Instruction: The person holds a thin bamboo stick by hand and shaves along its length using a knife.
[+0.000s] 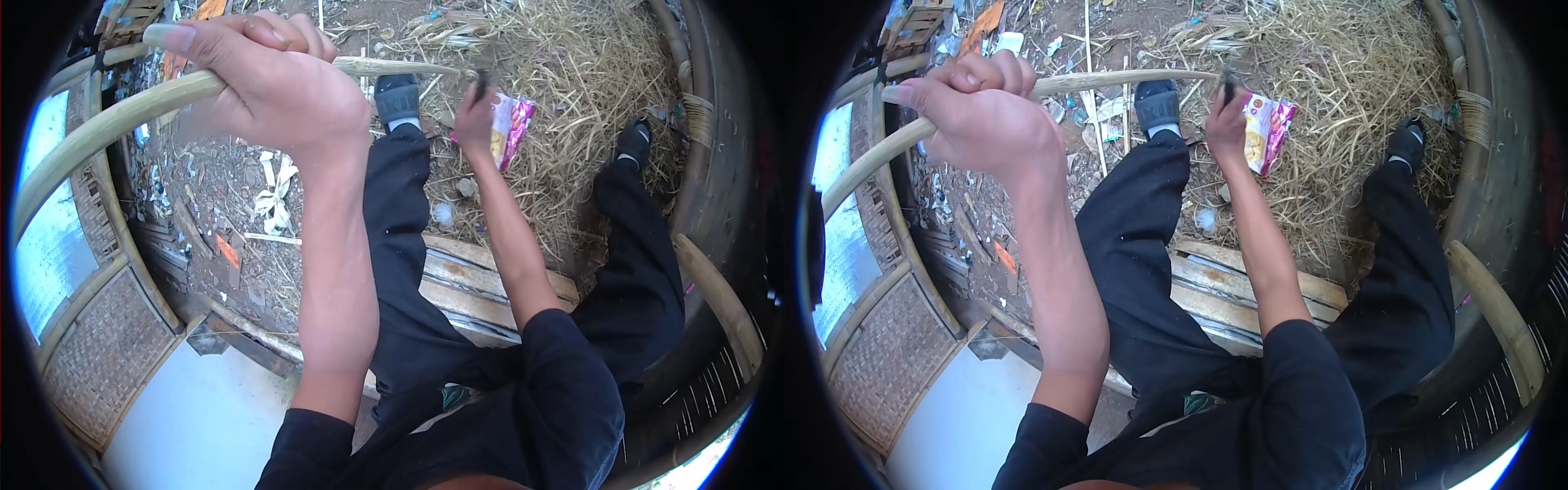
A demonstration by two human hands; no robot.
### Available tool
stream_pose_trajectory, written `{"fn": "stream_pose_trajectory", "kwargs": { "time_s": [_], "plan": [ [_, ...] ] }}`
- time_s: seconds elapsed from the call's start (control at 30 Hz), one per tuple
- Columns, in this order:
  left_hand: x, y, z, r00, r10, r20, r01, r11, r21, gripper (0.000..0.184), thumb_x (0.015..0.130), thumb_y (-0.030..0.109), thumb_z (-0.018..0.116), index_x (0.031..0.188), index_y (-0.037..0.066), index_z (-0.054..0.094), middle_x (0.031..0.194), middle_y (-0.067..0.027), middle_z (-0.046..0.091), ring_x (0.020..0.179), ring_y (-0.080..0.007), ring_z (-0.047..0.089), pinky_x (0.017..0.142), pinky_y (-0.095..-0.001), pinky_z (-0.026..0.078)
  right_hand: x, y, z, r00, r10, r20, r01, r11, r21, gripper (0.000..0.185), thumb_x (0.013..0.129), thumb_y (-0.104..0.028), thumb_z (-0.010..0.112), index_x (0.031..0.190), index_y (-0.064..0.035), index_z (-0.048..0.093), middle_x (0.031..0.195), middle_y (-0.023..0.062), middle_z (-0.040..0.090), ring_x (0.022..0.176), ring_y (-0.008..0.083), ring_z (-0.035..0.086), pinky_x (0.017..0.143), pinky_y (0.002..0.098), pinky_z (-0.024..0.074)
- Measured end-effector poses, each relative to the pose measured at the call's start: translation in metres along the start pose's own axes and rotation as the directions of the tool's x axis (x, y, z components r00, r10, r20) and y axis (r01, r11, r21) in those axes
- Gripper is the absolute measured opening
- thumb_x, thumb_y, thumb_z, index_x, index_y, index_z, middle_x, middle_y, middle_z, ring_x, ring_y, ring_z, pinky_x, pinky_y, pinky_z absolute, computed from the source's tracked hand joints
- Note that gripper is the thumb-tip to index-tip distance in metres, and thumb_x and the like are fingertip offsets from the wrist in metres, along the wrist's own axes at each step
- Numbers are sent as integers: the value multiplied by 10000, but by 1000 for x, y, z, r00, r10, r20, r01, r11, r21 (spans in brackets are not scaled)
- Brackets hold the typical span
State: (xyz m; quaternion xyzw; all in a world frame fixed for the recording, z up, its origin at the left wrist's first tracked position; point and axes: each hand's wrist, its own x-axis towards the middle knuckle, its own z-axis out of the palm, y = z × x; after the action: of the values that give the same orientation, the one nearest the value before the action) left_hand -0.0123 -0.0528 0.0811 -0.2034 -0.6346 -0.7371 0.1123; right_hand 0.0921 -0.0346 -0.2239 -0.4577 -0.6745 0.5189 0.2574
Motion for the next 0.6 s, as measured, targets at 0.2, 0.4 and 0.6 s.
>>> {"fn": "stream_pose_trajectory", "kwargs": {
  "time_s": [0.2, 0.4, 0.6],
  "plan": [
    [1, 0, -4, 998, -18, 60, 18, 1000, -9, 531, 1014, 504, 272, 644, 128, 331, 476, 21, 292, 341, -65, 231, 325, -233, 194, -6, 54, 6, 926, 270, 264, -106, 857, -505, 287, 907, -146, 546, 1098, 33, 428, 862, 303, 620, 809, 478, 610, 668, 548, 460],
    [1, 0, -1, 999, 7, 40, -10, 997, 74, 517, 1027, 468, 256, 645, 123, 302, 494, 12, 246, 390, -87, 207, 401, -278, 172, -10, -13, -15, 992, 106, 68, -115, 981, 154, 396, 863, -107, 512, 1220, 22, 400, 983, 360, 600, 973, 509, 577, 856, 549, 451],
    [-1, 0, -2, 999, -13, 29, 11, 996, 88, 513, 1033, 451, 255, 654, 111, 323, 490, 8, 260, 396, -88, 199, 404, -275, 165, -14, 68, 10, 879, 385, 282, -189, 823, -535, 261, 921, -145, 461, 1103, 42, 456, 848, 362, 600, 839, 507, 601, 762, 583, 438]
  ]
}}
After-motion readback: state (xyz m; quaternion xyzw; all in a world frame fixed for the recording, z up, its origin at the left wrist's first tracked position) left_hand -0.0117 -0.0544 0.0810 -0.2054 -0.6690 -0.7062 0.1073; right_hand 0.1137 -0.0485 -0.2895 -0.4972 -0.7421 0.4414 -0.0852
